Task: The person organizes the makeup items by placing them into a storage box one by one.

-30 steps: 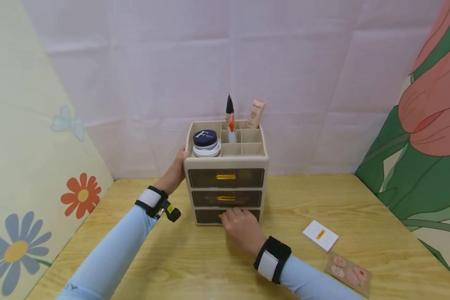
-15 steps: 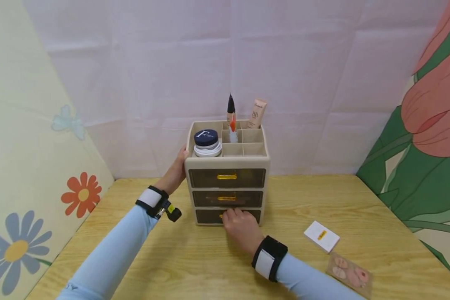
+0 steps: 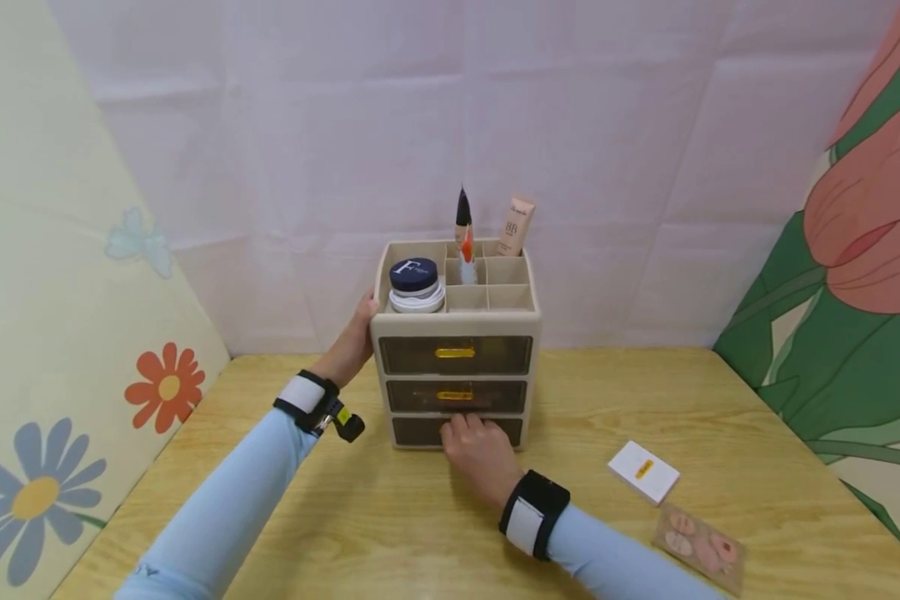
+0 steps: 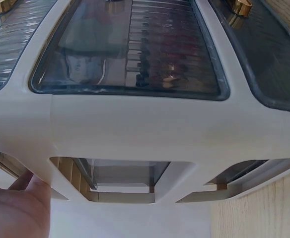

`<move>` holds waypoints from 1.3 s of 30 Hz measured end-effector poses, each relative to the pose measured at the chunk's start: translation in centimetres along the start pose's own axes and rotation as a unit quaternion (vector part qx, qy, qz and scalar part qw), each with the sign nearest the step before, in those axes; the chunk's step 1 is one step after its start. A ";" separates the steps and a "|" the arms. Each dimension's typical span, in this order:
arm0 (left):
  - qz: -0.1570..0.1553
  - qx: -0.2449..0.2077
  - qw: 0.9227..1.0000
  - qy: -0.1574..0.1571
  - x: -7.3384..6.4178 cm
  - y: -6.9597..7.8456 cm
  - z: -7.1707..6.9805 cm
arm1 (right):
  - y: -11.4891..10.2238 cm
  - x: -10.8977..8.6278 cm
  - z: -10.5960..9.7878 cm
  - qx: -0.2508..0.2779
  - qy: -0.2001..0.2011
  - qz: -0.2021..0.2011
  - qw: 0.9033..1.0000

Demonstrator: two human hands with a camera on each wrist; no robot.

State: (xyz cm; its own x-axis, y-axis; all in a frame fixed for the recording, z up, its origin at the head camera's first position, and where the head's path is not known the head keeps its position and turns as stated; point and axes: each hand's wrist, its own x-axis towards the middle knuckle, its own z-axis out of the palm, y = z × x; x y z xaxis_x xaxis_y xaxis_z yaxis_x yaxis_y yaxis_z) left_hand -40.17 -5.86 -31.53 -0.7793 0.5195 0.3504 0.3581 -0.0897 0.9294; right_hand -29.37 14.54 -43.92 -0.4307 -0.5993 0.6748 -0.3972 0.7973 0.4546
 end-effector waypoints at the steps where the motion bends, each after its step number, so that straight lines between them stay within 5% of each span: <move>1: -0.002 -0.001 1.000 -0.002 0.0 -0.1 0.0 | -0.1 -0.1 0.0 0.001 0.004 0.000 1.000; 19: -0.006 0.019 1.000 0.017 -0.1 -0.4 0.2 | -1.1 -1.0 -2.7 0.038 0.044 -0.014 0.998; 29: -0.005 0.017 1.000 0.017 0.1 0.1 0.2 | -1.8 -1.5 -4.9 0.092 -0.002 -0.013 0.996; 39: -0.006 0.011 1.000 0.015 0.0 0.0 0.2 | -2.3 -2.1 -6.3 0.104 0.004 -0.012 0.994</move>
State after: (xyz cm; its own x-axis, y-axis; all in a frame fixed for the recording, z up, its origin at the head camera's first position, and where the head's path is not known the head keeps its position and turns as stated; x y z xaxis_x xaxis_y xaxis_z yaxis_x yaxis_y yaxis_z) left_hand -40.11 -5.67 -31.57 -0.7986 0.4952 0.3420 0.3589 -0.0644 0.9312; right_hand -22.47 14.38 -42.71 -0.4134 -0.6166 0.6700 -0.5667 0.7502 0.3407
